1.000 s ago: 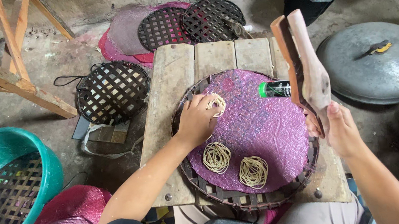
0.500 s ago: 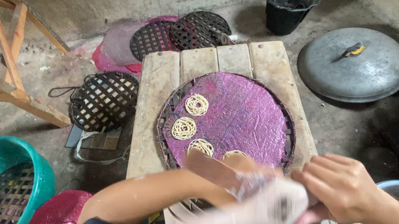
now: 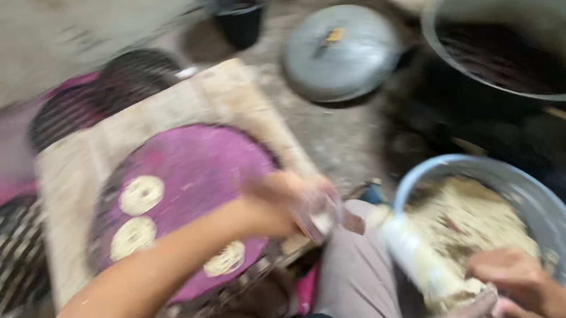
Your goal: The person uses a manual wooden noodle press to extrude dough into thin strands, forming them into circular nests on a purple mat. They repeatedly load dough into the press, push the plunger, and arrange the resulting noodles on the mat.
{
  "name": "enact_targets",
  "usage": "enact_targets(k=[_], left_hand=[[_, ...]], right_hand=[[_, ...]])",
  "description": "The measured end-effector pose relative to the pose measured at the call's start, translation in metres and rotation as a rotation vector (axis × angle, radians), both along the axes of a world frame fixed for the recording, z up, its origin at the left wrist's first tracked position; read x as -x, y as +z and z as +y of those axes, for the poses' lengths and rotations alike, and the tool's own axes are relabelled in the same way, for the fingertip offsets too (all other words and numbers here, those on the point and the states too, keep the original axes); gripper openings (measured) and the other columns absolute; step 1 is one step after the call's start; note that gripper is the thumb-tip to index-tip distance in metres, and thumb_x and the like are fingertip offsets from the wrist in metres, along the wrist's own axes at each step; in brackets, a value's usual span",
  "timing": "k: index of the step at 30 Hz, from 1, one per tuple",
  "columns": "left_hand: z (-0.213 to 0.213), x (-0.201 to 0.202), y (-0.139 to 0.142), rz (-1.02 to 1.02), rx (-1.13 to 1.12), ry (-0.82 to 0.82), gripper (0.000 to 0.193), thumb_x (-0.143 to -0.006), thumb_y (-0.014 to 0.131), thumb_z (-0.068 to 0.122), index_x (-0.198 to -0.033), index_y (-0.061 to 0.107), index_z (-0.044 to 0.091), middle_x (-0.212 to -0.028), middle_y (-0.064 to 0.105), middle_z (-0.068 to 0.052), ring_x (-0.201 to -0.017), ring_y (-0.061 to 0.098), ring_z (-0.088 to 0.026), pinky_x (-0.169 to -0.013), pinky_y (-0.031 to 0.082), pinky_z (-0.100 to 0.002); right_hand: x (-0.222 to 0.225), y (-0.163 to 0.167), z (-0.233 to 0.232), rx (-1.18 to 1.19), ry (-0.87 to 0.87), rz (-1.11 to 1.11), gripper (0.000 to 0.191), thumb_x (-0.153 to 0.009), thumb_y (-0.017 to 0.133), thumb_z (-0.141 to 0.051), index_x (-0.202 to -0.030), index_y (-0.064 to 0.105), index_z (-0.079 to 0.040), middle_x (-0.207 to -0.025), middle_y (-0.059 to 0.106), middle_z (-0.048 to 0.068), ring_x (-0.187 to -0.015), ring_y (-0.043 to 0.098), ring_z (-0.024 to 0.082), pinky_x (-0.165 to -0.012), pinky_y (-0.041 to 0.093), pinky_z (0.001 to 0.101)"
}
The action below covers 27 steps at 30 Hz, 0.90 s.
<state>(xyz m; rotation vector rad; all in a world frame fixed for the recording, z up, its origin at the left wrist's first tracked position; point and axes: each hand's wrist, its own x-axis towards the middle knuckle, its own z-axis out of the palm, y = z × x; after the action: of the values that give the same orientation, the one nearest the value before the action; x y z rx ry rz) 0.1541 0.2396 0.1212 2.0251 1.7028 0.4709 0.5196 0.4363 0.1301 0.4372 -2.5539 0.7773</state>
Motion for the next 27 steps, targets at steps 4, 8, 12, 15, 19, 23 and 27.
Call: enact_targets(k=[4,8,12,15,19,23,27], left_hand=[[0.070,0.009,-0.052,-0.856,0.340,-0.150,0.043,-0.088,0.067,0.015,-0.128,0.065,-0.001,-0.124,0.071,-0.009,-0.113,0.067,-0.022,-0.094,0.060,-0.040],[0.122,-0.069,-0.114,-1.309,0.819,-0.199,0.043,-0.088,0.060,0.009,-0.128,0.063,-0.004,-0.121,0.071,-0.010,-0.113,0.068,-0.019,-0.099,0.056,-0.035],[0.146,-0.148,-0.140,-1.371,0.594,-0.094,0.029,-0.096,0.063,0.012,-0.117,0.068,-0.007,-0.095,0.068,-0.015,-0.085,0.066,-0.025,-0.076,0.053,-0.037],[0.169,-0.162,-0.125,-0.951,0.055,0.079,0.024,-0.086,0.071,0.010,-0.107,0.069,0.000,-0.094,0.071,-0.010,-0.087,0.066,-0.022,-0.077,0.056,-0.039],[0.178,-0.156,-0.101,-0.521,-0.328,0.214,0.026,-0.085,0.073,0.014,-0.109,0.067,0.008,-0.100,0.073,-0.007,-0.095,0.070,-0.019,-0.080,0.057,-0.035],[0.175,-0.148,-0.094,-0.701,-0.245,0.297,0.034,-0.084,0.073,0.014,-0.115,0.063,0.007,-0.102,0.073,-0.008,-0.098,0.072,-0.020,-0.083,0.057,-0.035],[0.172,-0.126,-0.088,-0.960,-0.067,0.190,0.050,-0.081,0.075,0.010,-0.128,0.059,0.006,-0.112,0.073,-0.006,-0.105,0.070,-0.017,-0.089,0.057,-0.034]], right_hand=[[-0.053,0.005,0.043,-0.674,-0.470,0.029,0.024,-0.070,0.074,-0.026,-0.086,0.068,-0.009,-0.069,0.059,0.004,-0.062,0.061,0.023,-0.056,0.048,0.0379],[-0.059,0.012,0.071,-0.928,-0.560,0.131,0.017,-0.081,0.077,-0.022,-0.094,0.070,-0.013,-0.079,0.060,0.003,-0.069,0.062,0.021,-0.061,0.049,0.0355],[-0.043,0.017,0.069,-0.689,-0.864,0.195,0.032,-0.082,0.074,-0.017,-0.112,0.071,-0.007,-0.107,0.067,0.012,-0.096,0.068,0.030,-0.083,0.056,0.0424],[-0.031,0.011,0.053,-0.084,-1.002,0.253,0.036,-0.087,0.072,-0.003,-0.123,0.068,-0.005,-0.120,0.067,0.017,-0.106,0.068,0.029,-0.090,0.058,0.0371],[-0.017,-0.018,0.037,0.274,-0.993,0.310,0.031,-0.092,0.073,-0.001,-0.123,0.069,-0.003,-0.115,0.069,0.014,-0.100,0.070,0.020,-0.088,0.059,0.0304],[-0.005,-0.060,0.041,-0.015,-1.076,0.529,0.013,-0.098,0.075,-0.001,-0.110,0.071,-0.004,-0.105,0.070,0.011,-0.099,0.071,0.020,-0.086,0.058,0.0300],[-0.008,-0.078,0.071,0.653,-0.949,0.543,0.003,-0.105,0.073,-0.004,-0.107,0.073,-0.005,-0.106,0.072,0.007,-0.088,0.068,0.013,-0.081,0.058,0.0249]])
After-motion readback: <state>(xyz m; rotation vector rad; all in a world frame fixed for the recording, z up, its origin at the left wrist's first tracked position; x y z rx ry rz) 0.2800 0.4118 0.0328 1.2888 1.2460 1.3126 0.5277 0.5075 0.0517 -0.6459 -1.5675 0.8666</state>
